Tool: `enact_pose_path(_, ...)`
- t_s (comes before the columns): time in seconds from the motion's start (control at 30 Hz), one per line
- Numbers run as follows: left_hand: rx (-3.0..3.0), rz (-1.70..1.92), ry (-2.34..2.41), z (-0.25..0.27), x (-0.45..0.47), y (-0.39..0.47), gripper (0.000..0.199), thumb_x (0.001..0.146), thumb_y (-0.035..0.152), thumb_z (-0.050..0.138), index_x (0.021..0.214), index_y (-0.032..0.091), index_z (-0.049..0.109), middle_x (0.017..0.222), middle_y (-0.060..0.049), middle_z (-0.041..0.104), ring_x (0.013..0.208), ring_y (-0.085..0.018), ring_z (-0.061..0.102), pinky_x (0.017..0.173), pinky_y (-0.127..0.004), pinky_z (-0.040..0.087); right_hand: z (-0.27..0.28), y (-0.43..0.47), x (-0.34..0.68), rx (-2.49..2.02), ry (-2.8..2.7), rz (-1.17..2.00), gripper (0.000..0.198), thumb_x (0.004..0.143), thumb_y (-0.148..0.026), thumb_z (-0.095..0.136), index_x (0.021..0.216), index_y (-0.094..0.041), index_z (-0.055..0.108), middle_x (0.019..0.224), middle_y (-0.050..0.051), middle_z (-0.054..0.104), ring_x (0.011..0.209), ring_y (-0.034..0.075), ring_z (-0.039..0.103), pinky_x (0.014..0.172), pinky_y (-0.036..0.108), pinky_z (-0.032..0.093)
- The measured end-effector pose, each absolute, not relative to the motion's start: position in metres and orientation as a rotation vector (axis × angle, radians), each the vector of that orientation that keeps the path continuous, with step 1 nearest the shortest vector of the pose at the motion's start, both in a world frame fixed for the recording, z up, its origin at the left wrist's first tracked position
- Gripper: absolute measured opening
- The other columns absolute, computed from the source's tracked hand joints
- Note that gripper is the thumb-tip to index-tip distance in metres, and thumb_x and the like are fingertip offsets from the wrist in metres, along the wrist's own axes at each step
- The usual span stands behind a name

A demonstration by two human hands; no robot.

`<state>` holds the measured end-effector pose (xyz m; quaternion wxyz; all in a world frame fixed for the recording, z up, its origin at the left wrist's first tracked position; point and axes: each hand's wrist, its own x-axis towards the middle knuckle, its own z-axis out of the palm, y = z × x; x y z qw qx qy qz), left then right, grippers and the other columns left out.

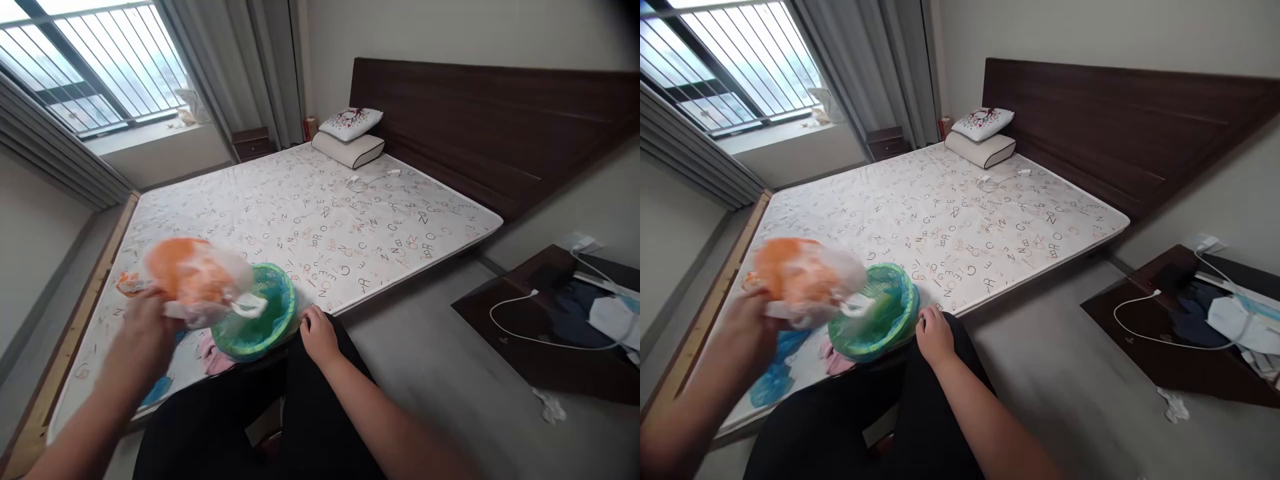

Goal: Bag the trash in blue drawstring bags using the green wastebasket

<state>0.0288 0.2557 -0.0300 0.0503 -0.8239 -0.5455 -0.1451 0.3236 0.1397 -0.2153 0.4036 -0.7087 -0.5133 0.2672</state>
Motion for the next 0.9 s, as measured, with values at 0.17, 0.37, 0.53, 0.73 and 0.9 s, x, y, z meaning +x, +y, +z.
enact_pose_path(0.17,-3.008,0.417,-1.775,-0.107,0.115,0.237,0.019,0.082,0.011,0.048,0.094,0.016,0.062,0.116,-0.017,0.066,0.112,-0.027,0.063,0.101,-0.037,0.048,-0.217,0.133,0.33,-1.735,-1.307,0.792,0.016,0.09,-0.023,0.048,0.094,-0.025,0.063,0.093,0.001,0.068,0.083,0.018,0.061,0.074,0.027,0.042)
enact_pose_path(0.37,-2.936,0.244,-1.899,-0.116,0.111,0.244,0.041,0.077,0.013,0.055,0.118,0.015,0.063,0.119,-0.015,0.071,0.114,-0.03,0.064,0.099,-0.036,0.046,-0.226,0.116,0.365,-1.718,-1.221,0.779,0.017,0.086,-0.024,0.047,0.09,-0.022,0.064,0.081,0.0,0.067,0.075,0.018,0.06,0.068,0.025,0.042)
enact_pose_path(0.53,-2.636,-0.585,-2.058,-0.119,0.054,0.206,0.032,0.09,0.036,0.047,0.115,0.02,0.059,0.114,-0.011,0.071,0.11,-0.027,0.065,0.097,-0.035,0.046,-0.22,0.089,0.382,-1.71,-1.259,0.697,0.02,0.088,-0.028,0.045,0.092,-0.022,0.064,0.083,0.003,0.068,0.077,0.02,0.061,0.074,0.028,0.046)
enact_pose_path(0.73,-2.498,-0.509,-2.547,-0.152,0.022,0.185,0.033,0.093,0.052,0.043,0.081,0.023,0.053,0.072,-0.004,0.068,0.075,-0.026,0.067,0.067,-0.032,0.04,-0.189,0.069,0.4,-1.751,-1.449,0.636,0.019,0.088,-0.034,0.046,0.081,-0.023,0.059,0.078,0.002,0.064,0.073,0.021,0.059,0.071,0.03,0.044)
enact_pose_path(0.9,-2.503,-0.749,-2.65,-0.184,0.007,0.196,0.049,0.095,0.06,0.034,0.073,0.022,0.055,0.073,-0.007,0.068,0.078,-0.027,0.066,0.069,-0.032,0.039,-0.119,0.102,0.39,-1.743,-1.652,0.985,0.019,0.087,-0.035,0.045,0.074,-0.022,0.051,0.067,-0.002,0.056,0.066,0.016,0.053,0.065,0.026,0.041)
